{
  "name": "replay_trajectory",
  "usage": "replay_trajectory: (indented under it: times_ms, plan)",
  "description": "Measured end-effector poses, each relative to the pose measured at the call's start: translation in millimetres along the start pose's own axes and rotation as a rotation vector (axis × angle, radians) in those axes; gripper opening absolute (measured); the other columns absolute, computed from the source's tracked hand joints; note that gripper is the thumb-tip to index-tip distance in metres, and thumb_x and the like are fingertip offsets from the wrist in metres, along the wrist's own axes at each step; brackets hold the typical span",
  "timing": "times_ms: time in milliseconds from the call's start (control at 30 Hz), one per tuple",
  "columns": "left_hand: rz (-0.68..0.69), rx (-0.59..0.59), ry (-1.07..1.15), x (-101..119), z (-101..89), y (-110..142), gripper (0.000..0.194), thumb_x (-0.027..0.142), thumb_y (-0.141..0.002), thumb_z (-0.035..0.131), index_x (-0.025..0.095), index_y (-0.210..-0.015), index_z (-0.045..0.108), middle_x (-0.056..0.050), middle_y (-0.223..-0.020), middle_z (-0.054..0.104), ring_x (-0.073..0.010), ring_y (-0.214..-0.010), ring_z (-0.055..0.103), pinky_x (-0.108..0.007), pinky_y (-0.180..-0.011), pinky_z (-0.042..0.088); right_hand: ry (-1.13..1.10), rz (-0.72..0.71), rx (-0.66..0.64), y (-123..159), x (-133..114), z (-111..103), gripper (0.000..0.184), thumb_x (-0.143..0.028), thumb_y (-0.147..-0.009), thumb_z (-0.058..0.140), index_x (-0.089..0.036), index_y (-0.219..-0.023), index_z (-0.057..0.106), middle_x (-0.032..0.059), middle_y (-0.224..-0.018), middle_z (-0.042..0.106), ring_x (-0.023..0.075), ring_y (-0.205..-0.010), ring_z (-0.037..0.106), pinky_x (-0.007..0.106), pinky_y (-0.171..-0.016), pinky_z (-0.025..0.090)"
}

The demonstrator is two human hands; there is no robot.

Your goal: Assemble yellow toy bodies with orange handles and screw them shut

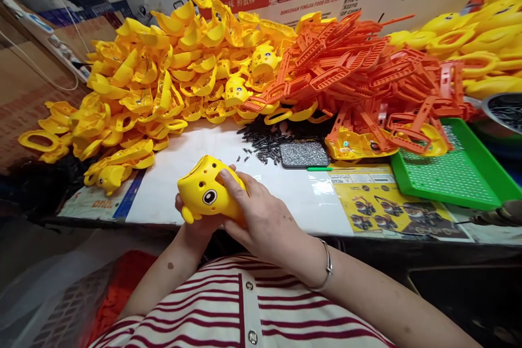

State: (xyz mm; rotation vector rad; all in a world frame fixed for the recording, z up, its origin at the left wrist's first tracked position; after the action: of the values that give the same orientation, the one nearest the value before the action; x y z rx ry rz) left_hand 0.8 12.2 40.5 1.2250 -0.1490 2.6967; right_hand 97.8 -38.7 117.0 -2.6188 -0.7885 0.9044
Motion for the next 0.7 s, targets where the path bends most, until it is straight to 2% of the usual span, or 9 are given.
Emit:
replay_trajectory:
  times_ms: [100, 200, 333, 400, 533, 700]
  plan:
    - [-0.016, 0.021, -0.003, -3, 0.8, 1, 0.085, 0.078, -0.054, 0.063, 0.023, -0.120, 0.065, -0.011, -0.130, 0.063, -0.0390, -0.136, 0.043, -0.052, -0.112, 0.036, -0.126, -0.004, 0.055, 1, 8, 3, 0.076, -0.029, -0.090, 0.058, -0.030, -0.154, 0.018, 0.0194, -0.149, 0.039, 0.0320, -0.131, 0.049, 0.053, -0.097, 0.054]
    - [-0.040, 0.012, -0.021, -4, 0.1, 2, 0.082, 0.075, -0.054, 0.067, 0.022, -0.116, 0.067, -0.012, -0.123, 0.067, -0.0392, -0.133, 0.047, -0.051, -0.106, 0.043, -0.173, -0.037, 0.117, 5, 15, 2, 0.082, -0.027, -0.089, 0.058, -0.033, -0.155, 0.009, 0.0169, -0.143, 0.045, 0.0295, -0.127, 0.053, 0.053, -0.099, 0.053]
    - [-0.117, -0.147, -0.096, -4, 19.3, 6, 0.071, 0.062, -0.056, 0.079, 0.019, -0.111, 0.070, -0.012, -0.104, 0.073, -0.0382, -0.112, 0.064, -0.045, -0.091, 0.053, -0.103, -0.170, 0.237, 17, 21, -7, 0.090, -0.021, -0.089, 0.057, -0.037, -0.155, -0.003, 0.0148, -0.136, 0.050, 0.0282, -0.120, 0.057, 0.050, -0.091, 0.057]
    - [-0.116, -0.213, -0.120, 1, 32.7, 7, 0.076, 0.055, -0.052, 0.086, 0.020, -0.116, 0.067, -0.013, -0.106, 0.073, -0.0382, -0.109, 0.065, -0.045, -0.091, 0.053, -0.052, -0.205, 0.278, 23, 26, -10, 0.091, -0.020, -0.089, 0.058, -0.038, -0.155, -0.003, 0.0153, -0.136, 0.049, 0.0292, -0.122, 0.056, 0.050, -0.089, 0.058]
    - [-0.077, -0.231, -0.085, 10, 47.5, 8, 0.081, 0.051, -0.043, 0.093, 0.020, -0.113, 0.066, -0.014, -0.122, 0.068, -0.0405, -0.119, 0.059, -0.048, -0.099, 0.049, -0.026, -0.237, 0.277, 30, 30, -11, 0.097, -0.016, -0.085, 0.062, -0.037, -0.155, -0.002, 0.0173, -0.140, 0.048, 0.0312, -0.127, 0.054, 0.052, -0.089, 0.057]
    - [-0.063, -0.287, -0.080, 7, 56.3, 12, 0.076, 0.057, -0.049, 0.089, 0.017, -0.111, 0.066, -0.015, -0.119, 0.068, -0.0401, -0.118, 0.060, -0.047, -0.096, 0.050, -0.061, -0.206, 0.288, 33, 27, -13, 0.092, -0.019, -0.087, 0.060, -0.033, -0.156, 0.001, 0.0184, -0.138, 0.049, 0.0305, -0.126, 0.055, 0.051, -0.088, 0.058]
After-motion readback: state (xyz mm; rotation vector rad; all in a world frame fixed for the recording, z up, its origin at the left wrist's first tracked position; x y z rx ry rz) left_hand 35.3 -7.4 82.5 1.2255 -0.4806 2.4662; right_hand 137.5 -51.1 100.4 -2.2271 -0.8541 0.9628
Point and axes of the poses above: each hand's wrist, its own y-axis away from the middle knuckle, its own z-axis out of the palm, x = y × z, the point moved 9 cm from there along -y, towards the middle knuckle
